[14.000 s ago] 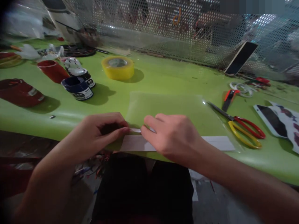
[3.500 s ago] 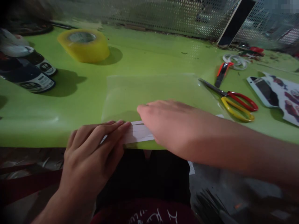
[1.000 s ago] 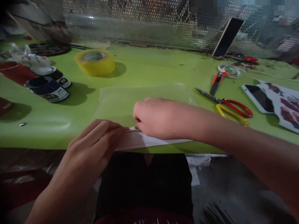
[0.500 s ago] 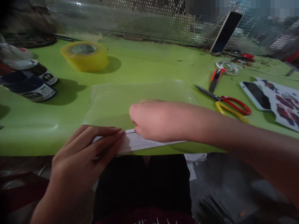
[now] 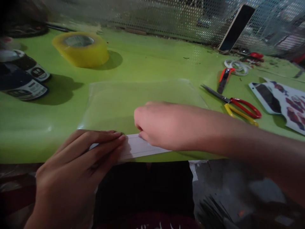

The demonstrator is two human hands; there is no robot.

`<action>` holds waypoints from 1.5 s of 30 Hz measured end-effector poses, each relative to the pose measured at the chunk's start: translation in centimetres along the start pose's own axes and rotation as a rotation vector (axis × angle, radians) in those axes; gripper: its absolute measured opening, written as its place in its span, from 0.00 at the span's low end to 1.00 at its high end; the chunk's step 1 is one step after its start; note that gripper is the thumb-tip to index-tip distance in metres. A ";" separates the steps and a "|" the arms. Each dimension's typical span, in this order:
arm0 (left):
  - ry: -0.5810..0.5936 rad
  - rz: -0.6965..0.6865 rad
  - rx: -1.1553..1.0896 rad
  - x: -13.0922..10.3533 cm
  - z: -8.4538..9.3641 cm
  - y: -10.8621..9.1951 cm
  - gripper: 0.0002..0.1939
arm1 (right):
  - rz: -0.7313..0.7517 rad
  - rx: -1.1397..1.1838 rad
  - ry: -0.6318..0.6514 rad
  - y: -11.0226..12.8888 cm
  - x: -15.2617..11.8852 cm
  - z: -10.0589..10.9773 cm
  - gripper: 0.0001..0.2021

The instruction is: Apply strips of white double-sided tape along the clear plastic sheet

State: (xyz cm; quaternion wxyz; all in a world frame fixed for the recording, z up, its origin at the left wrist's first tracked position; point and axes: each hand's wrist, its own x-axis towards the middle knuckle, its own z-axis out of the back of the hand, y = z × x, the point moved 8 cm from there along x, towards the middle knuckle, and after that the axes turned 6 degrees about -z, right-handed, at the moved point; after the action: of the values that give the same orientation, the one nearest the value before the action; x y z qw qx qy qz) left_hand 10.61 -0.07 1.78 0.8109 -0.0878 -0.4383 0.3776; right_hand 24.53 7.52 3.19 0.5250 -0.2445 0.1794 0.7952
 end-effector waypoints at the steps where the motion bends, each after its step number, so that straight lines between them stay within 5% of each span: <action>1: -0.009 -0.003 -0.001 0.1 0.1 -0.1 0.12 | -0.006 0.002 0.006 -0.1 0.0 -0.1 0.11; 11: 0.042 0.124 0.117 0.4 0.2 0.6 0.06 | 0.061 0.072 0.019 -0.1 0.1 -0.3 0.11; 23: 0.085 -0.007 0.088 0.7 -0.1 -0.7 0.06 | -0.023 -0.031 -0.101 -0.9 0.3 0.6 0.18; 31: 0.284 -0.177 0.311 1.7 -2.1 -3.9 0.12 | 0.068 -0.002 -0.093 -0.1 0.3 0.9 0.13; 34: 0.258 -0.237 0.326 1.4 -2.7 -4.3 0.12 | 0.086 0.001 -0.096 0.0 0.4 0.9 0.13; 41: 0.209 -0.116 0.383 0.6 -3.3 -3.2 0.18 | 0.062 0.105 -0.160 -1.0 -0.7 0.8 0.13; 45: 0.216 -0.116 0.441 0.7 -3.5 -3.2 0.16 | 0.015 0.112 -0.017 -1.8 -1.3 0.3 0.11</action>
State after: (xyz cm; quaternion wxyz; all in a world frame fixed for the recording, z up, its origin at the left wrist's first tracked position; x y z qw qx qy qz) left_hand 15.27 -1.13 1.65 0.8729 0.0765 -0.2603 0.4055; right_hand 26.62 7.38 4.16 0.5334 -0.2065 0.2209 0.7900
